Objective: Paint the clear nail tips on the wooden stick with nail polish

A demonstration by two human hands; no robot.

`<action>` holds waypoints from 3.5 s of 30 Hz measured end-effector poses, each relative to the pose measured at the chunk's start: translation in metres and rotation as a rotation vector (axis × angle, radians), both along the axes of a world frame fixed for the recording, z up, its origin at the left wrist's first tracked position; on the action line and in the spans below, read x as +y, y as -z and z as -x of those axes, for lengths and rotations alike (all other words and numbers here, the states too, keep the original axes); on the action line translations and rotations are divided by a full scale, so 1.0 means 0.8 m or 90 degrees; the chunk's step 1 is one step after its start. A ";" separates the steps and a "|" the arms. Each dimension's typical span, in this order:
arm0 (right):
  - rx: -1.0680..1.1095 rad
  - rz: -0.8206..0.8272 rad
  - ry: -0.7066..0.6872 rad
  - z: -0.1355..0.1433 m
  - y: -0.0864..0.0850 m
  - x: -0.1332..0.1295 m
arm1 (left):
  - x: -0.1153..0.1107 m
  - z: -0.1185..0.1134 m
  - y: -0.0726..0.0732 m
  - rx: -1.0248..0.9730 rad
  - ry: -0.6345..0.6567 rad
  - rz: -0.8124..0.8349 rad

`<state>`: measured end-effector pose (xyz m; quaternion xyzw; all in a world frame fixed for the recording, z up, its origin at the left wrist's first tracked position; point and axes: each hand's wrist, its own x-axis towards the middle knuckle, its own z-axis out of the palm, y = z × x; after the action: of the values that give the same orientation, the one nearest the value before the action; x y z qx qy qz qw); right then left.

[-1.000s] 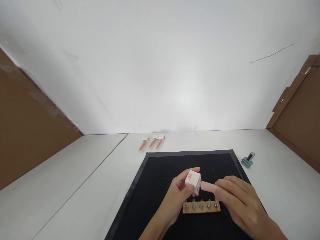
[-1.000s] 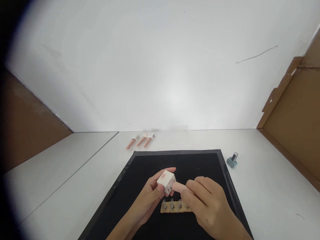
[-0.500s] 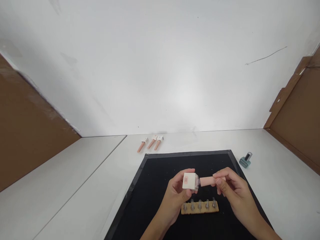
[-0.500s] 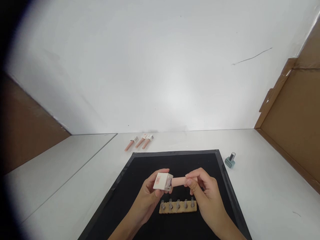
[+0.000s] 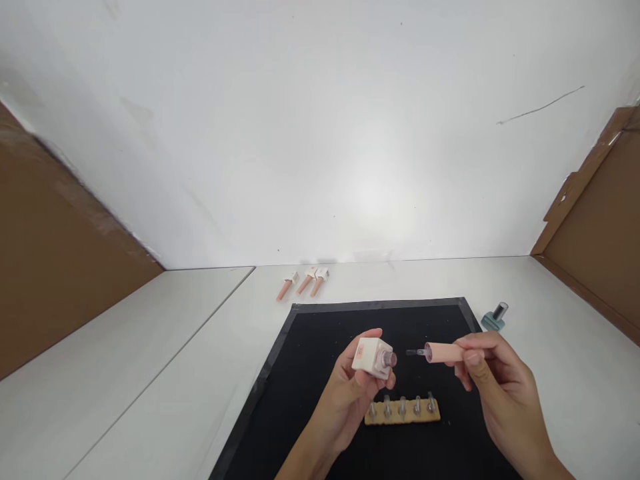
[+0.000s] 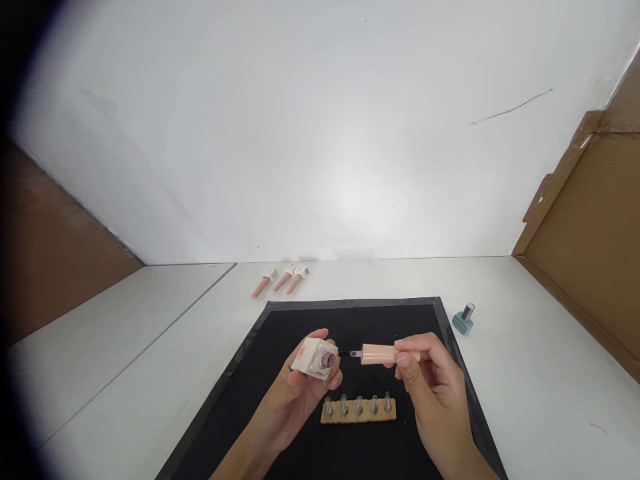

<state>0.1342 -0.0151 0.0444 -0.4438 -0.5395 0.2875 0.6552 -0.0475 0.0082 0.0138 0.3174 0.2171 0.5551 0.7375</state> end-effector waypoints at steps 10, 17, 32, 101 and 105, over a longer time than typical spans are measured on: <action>-0.067 -0.131 -0.065 0.000 -0.012 0.000 | 0.000 0.000 0.002 -0.026 0.004 -0.001; -0.289 -0.243 -0.033 -0.010 -0.005 0.001 | 0.001 -0.002 -0.002 -0.033 0.004 -0.001; -0.490 -0.289 -0.074 -0.005 -0.012 0.010 | 0.003 0.004 -0.014 0.191 -0.022 0.000; -0.280 0.282 -0.192 -0.007 0.015 0.012 | 0.147 0.082 0.015 0.574 -0.284 0.137; -0.334 0.246 -0.172 -0.008 0.011 0.012 | 0.171 0.080 0.024 0.689 -0.305 0.130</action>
<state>0.1407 -0.0053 0.0356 -0.5426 -0.6790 0.3446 0.3546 -0.1113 0.1449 -0.0052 0.4247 0.6795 0.4419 0.4032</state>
